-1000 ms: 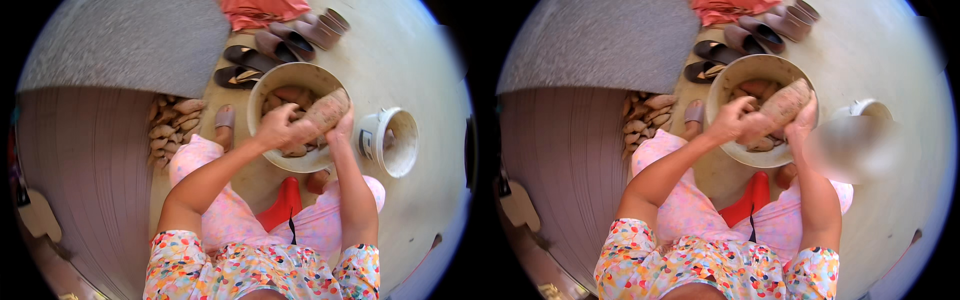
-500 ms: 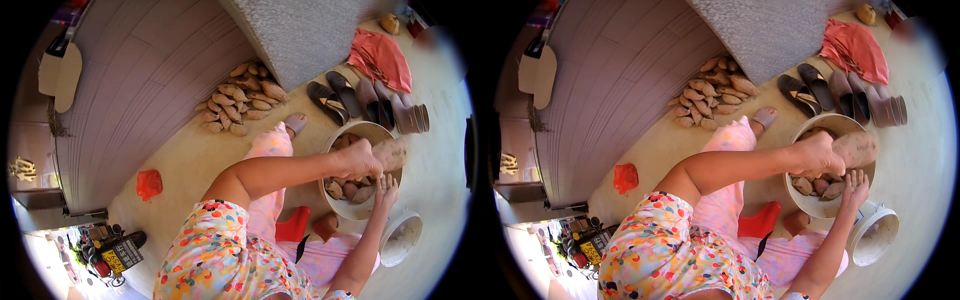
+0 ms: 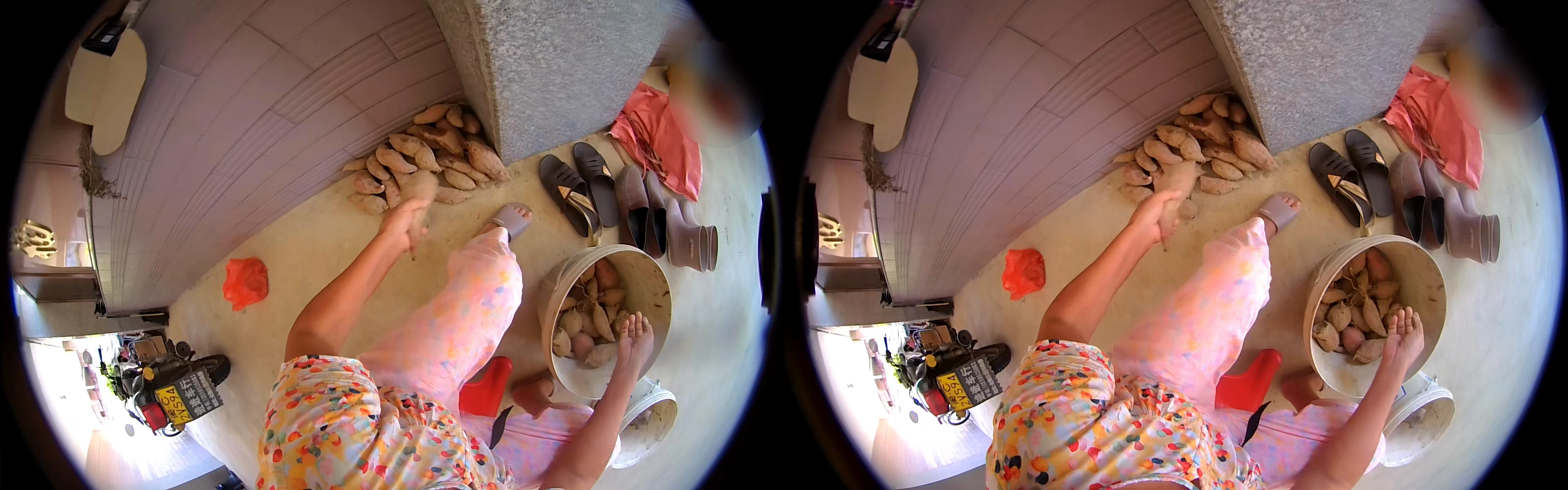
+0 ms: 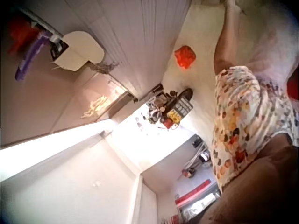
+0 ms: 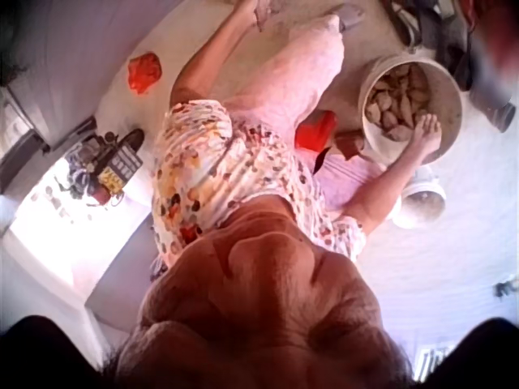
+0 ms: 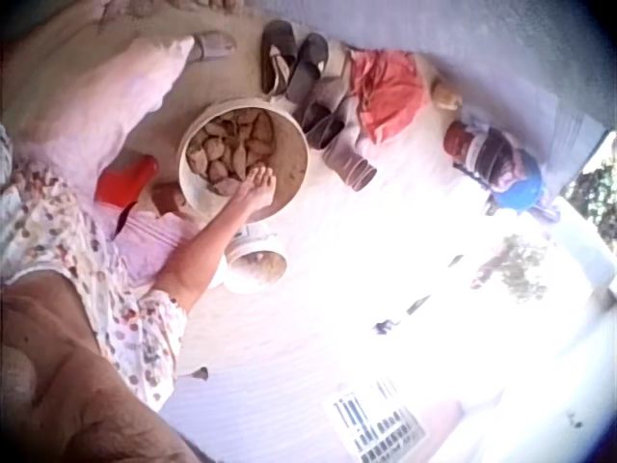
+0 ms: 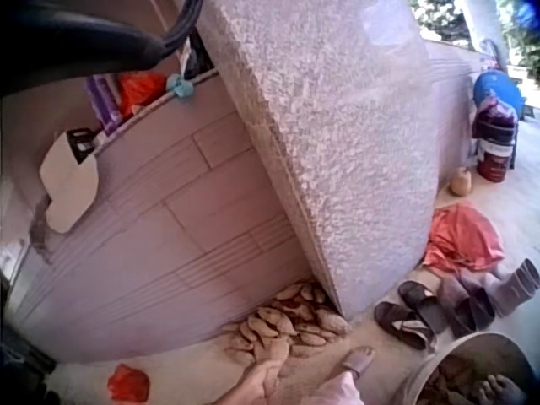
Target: The person sits on a small red stool and peels sweet potatoes by hand, removing the skin and placing the peeled vegetables on the floor. The person handles the potatoes one at a time from a white bucket.
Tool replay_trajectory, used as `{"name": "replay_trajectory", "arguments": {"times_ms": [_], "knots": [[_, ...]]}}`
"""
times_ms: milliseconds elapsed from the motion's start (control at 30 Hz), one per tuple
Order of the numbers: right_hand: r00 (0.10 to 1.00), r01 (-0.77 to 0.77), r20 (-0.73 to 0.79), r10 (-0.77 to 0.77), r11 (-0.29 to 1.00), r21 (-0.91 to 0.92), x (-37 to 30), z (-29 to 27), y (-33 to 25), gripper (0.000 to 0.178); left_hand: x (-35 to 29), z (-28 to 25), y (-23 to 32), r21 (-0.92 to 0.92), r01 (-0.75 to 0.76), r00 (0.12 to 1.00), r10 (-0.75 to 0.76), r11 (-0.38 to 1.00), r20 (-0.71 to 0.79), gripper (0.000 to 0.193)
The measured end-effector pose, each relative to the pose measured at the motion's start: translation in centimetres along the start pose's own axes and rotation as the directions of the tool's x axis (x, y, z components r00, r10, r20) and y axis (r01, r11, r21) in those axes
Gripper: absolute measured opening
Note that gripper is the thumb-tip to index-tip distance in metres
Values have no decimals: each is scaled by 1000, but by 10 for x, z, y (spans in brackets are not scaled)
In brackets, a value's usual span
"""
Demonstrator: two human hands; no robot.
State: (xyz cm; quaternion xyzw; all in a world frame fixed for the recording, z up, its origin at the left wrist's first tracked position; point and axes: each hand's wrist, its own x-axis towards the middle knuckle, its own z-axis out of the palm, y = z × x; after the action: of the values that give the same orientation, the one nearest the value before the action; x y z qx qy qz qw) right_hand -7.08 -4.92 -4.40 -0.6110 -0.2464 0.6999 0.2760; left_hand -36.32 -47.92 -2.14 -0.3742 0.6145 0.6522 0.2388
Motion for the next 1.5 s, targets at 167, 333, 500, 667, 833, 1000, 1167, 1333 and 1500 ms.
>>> {"name": "replay_trajectory", "arguments": {"times_ms": [167,333,500,667,833,1000,1167,1333,1500], "knots": [[1000,1,-11,-2,995,-101,13,8,5,34,77,-51,-5,-102,53,933,-86,993,-350,48],[999,9,33,-3,983,-185,14,20,14,30,163,-79,13,-208,-116,876,1,971,-482,38],[998,55,6,-56,951,-303,13,23,17,26,220,-70,11,-320,-226,918,90,920,-387,31],[998,2,65,20,943,-332,17,24,26,23,268,-113,-14,60,30,965,-14,998,-263,40],[990,11,137,35,947,-322,4,37,29,24,246,-113,-2,236,10,965,53,972,-257,37],[989,13,142,44,925,-380,-7,36,21,30,189,-60,44,304,-221,957,265,927,-115,17],[983,136,154,-104,968,-211,-13,27,10,27,97,73,78,301,-504,846,393,809,359,21],[992,113,-58,-114,994,-8,-28,17,-15,22,-85,210,79,388,-810,444,27,441,896,33],[991,104,-95,-89,981,162,-33,-8,-28,17,-159,297,-19,153,-979,75,-469,132,880,30]]}}
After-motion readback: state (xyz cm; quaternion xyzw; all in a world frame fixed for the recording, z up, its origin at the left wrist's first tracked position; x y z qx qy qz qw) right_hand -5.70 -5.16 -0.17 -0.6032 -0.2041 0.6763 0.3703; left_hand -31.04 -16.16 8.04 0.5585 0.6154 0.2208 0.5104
